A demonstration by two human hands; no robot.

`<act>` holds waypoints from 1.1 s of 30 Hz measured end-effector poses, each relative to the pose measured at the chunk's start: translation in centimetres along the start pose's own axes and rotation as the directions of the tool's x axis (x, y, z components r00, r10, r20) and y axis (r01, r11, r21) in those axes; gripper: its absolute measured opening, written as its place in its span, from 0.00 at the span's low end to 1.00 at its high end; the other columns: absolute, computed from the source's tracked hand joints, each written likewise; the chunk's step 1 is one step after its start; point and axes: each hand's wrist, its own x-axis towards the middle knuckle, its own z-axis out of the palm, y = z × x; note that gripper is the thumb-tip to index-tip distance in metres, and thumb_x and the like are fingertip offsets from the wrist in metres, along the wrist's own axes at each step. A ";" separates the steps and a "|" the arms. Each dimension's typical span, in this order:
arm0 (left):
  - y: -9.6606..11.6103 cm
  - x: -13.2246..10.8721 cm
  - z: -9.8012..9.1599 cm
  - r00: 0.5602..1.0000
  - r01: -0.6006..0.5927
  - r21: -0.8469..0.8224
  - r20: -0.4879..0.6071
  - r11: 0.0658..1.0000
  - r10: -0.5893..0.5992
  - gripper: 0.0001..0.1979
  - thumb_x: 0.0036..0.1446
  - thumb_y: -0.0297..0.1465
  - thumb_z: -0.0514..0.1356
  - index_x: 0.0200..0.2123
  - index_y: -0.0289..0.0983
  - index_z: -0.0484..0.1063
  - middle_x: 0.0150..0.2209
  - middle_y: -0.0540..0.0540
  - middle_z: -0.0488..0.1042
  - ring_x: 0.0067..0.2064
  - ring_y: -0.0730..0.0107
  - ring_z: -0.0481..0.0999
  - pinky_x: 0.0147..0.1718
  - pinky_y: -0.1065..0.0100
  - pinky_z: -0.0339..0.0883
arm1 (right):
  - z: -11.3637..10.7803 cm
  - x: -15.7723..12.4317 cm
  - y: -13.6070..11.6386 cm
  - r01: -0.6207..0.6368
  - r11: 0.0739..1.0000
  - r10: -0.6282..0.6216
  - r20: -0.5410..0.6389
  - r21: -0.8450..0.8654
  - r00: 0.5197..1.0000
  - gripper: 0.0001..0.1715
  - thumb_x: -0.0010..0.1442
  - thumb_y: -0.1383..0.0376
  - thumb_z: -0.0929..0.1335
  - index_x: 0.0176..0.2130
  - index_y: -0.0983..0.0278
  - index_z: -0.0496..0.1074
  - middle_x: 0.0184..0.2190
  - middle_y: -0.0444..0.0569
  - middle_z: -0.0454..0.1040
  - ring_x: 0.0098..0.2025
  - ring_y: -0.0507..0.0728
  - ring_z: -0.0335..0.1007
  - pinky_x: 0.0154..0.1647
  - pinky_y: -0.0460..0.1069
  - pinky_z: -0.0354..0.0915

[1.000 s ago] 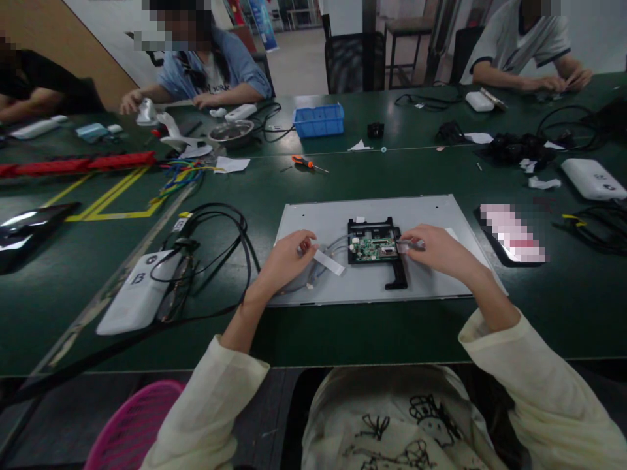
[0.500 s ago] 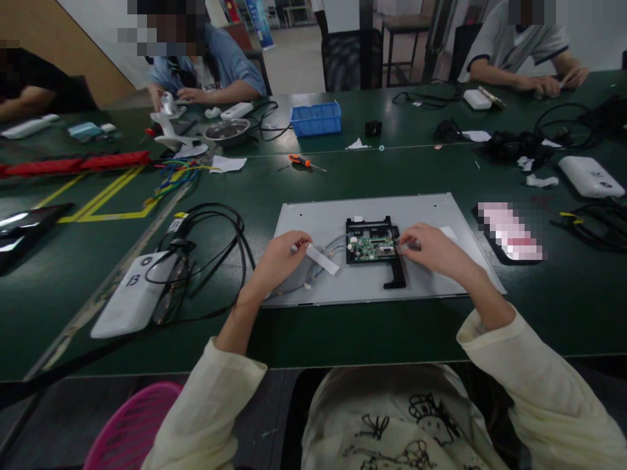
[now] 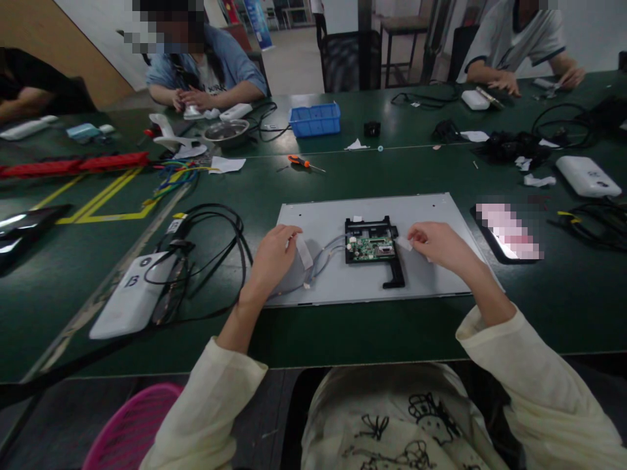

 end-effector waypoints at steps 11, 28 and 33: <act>2.0 1.1 0.4 0.989 -0.069 0.051 -0.131 0.996 0.075 0.16 0.61 0.27 0.52 0.52 0.37 0.67 0.51 0.40 0.68 0.55 0.58 0.66 0.57 0.56 0.59 | -0.4 -0.1 1.6 -0.131 0.979 0.107 -0.151 -0.155 0.983 0.11 0.57 0.64 0.65 0.40 0.62 0.74 0.36 0.51 0.77 0.37 0.59 0.73 0.38 0.53 0.65; 7.9 12.1 5.6 0.946 -0.109 -0.052 0.301 0.993 0.120 0.12 0.53 0.28 0.59 0.42 0.32 0.74 0.39 0.42 0.75 0.39 0.66 0.75 0.42 0.68 0.67 | 1.2 0.3 -3.0 0.420 0.904 -0.427 -0.095 -0.084 0.899 0.22 0.64 0.56 0.63 0.55 0.61 0.68 0.56 0.56 0.67 0.59 0.65 0.61 0.58 0.64 0.61; 7.5 12.6 6.2 0.937 -0.091 -0.086 0.331 0.992 0.115 0.10 0.51 0.26 0.60 0.38 0.33 0.75 0.34 0.46 0.76 0.36 0.68 0.74 0.37 0.70 0.66 | 1.6 0.2 -3.3 0.433 0.900 -0.435 -0.020 -0.057 0.900 0.19 0.64 0.58 0.64 0.52 0.61 0.71 0.55 0.56 0.68 0.59 0.65 0.62 0.57 0.65 0.63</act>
